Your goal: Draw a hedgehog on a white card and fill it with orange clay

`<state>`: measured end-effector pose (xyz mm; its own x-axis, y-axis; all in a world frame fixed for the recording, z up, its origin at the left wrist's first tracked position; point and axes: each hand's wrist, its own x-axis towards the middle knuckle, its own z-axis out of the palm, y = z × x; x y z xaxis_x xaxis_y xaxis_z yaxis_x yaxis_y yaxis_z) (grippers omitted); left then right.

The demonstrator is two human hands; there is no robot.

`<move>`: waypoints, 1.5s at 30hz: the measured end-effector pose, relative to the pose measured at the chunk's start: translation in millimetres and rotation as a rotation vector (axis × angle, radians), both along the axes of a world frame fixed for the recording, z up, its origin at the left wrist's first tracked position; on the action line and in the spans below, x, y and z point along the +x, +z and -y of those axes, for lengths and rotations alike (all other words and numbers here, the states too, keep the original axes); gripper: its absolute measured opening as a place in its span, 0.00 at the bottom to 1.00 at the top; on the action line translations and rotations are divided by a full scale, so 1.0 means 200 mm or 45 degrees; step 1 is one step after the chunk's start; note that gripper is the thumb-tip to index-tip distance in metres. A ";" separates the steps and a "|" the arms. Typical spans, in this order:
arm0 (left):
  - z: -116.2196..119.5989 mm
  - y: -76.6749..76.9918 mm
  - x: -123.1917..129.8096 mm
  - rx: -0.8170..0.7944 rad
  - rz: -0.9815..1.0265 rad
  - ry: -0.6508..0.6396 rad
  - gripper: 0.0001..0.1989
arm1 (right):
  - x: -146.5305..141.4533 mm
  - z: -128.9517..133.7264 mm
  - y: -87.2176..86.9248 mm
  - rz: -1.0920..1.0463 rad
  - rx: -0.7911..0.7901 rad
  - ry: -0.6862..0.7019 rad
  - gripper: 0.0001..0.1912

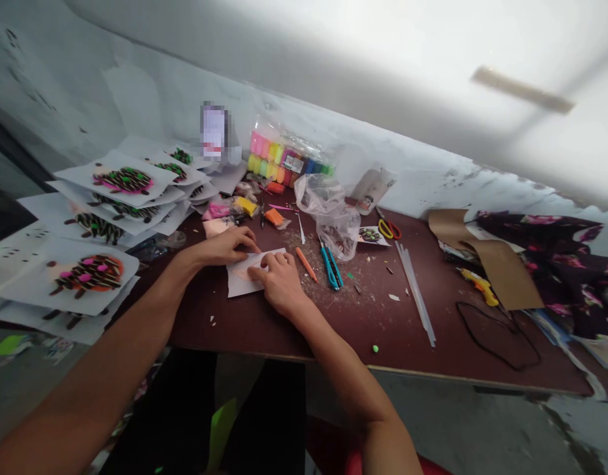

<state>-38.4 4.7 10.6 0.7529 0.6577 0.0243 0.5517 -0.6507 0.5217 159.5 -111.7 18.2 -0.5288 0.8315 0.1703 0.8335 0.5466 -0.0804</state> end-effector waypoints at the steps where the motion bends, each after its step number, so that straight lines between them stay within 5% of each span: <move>1: 0.00 0.00 0.00 -0.005 -0.005 0.006 0.19 | 0.00 0.00 0.00 -0.002 0.003 -0.001 0.18; 10: 0.01 0.02 0.01 -0.006 -0.008 0.002 0.18 | 0.04 0.01 -0.01 -0.216 -0.003 -0.062 0.23; 20: 0.01 0.01 0.01 0.004 -0.020 0.017 0.19 | 0.03 0.02 -0.01 -0.049 0.059 -0.024 0.16; 32: 0.00 0.01 0.00 0.011 -0.036 0.010 0.19 | -0.02 0.02 0.00 0.059 0.029 0.054 0.20; 45: 0.00 0.00 0.00 0.009 -0.017 -0.007 0.19 | 0.03 0.02 -0.04 -0.025 0.074 0.021 0.19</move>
